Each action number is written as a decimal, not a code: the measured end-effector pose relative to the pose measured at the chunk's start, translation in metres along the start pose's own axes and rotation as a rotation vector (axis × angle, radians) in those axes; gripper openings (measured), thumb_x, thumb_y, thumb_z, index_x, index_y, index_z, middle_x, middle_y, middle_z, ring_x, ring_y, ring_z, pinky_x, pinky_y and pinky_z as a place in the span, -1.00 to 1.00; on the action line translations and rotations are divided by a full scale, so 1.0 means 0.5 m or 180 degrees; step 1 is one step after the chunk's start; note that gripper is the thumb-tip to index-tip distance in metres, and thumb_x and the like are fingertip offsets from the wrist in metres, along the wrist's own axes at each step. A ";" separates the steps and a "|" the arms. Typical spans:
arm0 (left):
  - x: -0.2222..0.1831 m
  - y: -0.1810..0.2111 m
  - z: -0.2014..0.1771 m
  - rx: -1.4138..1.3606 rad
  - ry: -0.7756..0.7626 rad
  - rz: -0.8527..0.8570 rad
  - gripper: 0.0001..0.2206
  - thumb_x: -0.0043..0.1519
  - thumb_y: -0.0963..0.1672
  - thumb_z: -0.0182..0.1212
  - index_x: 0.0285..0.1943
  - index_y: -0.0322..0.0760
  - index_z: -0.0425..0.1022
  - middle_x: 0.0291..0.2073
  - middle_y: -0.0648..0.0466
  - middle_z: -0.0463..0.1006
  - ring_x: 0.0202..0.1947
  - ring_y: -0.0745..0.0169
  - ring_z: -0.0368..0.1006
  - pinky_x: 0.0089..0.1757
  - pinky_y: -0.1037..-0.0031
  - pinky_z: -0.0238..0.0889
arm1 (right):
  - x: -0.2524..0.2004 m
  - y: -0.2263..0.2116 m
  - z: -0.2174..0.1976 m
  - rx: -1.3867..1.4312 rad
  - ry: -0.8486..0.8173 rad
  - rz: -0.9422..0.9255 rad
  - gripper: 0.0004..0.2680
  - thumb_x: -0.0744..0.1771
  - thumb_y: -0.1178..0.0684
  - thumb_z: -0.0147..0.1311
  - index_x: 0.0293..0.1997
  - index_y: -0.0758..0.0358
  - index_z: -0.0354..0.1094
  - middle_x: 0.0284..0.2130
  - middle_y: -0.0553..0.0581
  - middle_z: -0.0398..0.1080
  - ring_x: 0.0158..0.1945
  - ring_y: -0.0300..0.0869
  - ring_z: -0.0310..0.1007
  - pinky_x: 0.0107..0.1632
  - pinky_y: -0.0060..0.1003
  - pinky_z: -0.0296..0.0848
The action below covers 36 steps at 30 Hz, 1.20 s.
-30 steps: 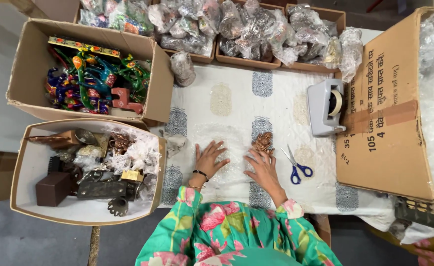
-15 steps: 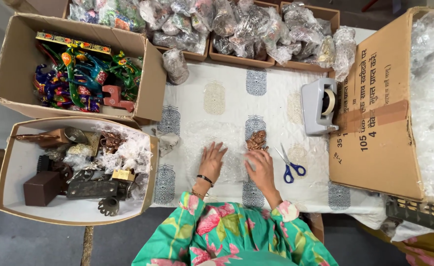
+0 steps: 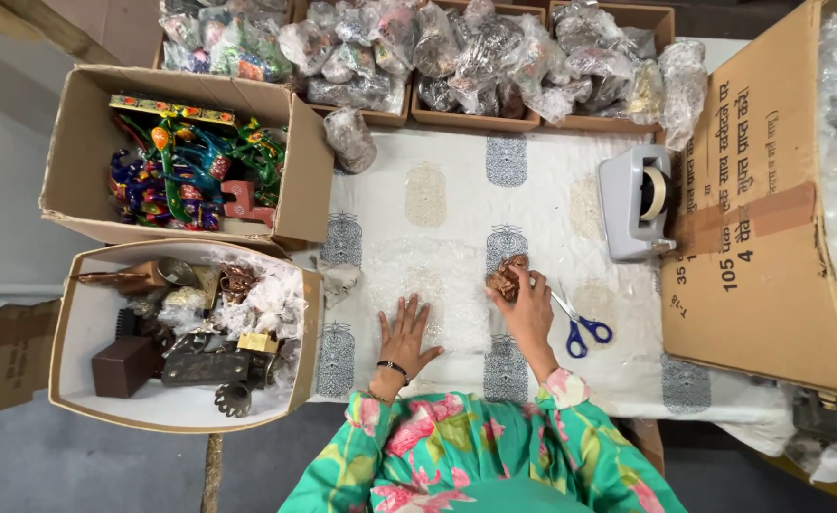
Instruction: The person wraps small decorative figurines in bubble wrap at a packing table, pressing the material around each item and placing the wrapped pieces into cardboard boxes alongside other already wrapped items. They take new figurines from an open box and continue wrapping them one at a time.
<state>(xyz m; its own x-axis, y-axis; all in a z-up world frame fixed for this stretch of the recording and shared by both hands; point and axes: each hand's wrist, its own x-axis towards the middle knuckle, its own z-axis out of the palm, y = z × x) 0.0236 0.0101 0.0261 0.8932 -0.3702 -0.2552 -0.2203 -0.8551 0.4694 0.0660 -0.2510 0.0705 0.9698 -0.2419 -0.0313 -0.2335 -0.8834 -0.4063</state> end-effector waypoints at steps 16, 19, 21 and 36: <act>0.000 -0.009 -0.026 0.0386 -0.0706 -0.0124 0.29 -0.21 0.38 0.32 0.64 0.01 -0.35 0.61 -0.02 -0.47 0.57 -0.13 -0.65 0.30 -0.38 -0.77 | 0.003 0.051 0.080 0.0475 -0.0534 0.0356 -0.40 0.29 -0.62 -0.24 0.47 -0.28 0.06 0.37 0.49 -0.05 0.37 0.41 -0.07 0.13 0.57 0.03; -0.008 -0.019 -0.041 0.0415 -0.0631 -0.0084 0.26 -0.17 0.39 0.27 0.65 0.04 -0.35 0.62 0.02 -0.46 0.58 -0.08 -0.63 0.31 -0.37 -0.74 | 0.002 0.040 0.056 0.0422 -0.0334 0.0301 -0.42 0.28 -0.63 -0.24 0.40 -0.29 0.15 0.32 0.38 0.05 0.35 0.34 0.01 0.15 0.53 0.06; -0.012 -0.052 -0.035 0.0471 -0.0609 -0.0108 0.23 -0.15 0.40 0.25 0.64 0.07 -0.35 0.61 0.02 -0.47 0.58 -0.08 -0.63 0.31 -0.36 -0.73 | 0.010 0.055 0.058 0.0642 -0.0386 0.0481 -0.47 0.33 -0.59 -0.37 0.37 -0.34 0.22 0.33 0.32 0.11 0.34 0.30 0.09 0.18 0.47 0.12; -0.011 -0.071 -0.023 0.0376 0.0047 -0.0113 -0.31 0.24 0.12 0.16 0.58 0.25 -0.02 0.59 0.10 -0.23 0.57 -0.06 -0.32 0.30 -0.38 -0.52 | 0.007 0.021 0.018 0.0986 -0.0022 0.0520 -0.45 0.17 -0.25 0.37 0.25 0.00 0.30 0.12 0.26 0.24 0.14 0.11 0.35 0.08 0.08 0.43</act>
<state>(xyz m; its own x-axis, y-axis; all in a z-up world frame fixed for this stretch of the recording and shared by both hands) 0.0309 0.0469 0.0204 0.9068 -0.3341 -0.2570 -0.2321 -0.9047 0.3573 0.0674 -0.2573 0.0578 0.9220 -0.3665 -0.1247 -0.3543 -0.6691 -0.6533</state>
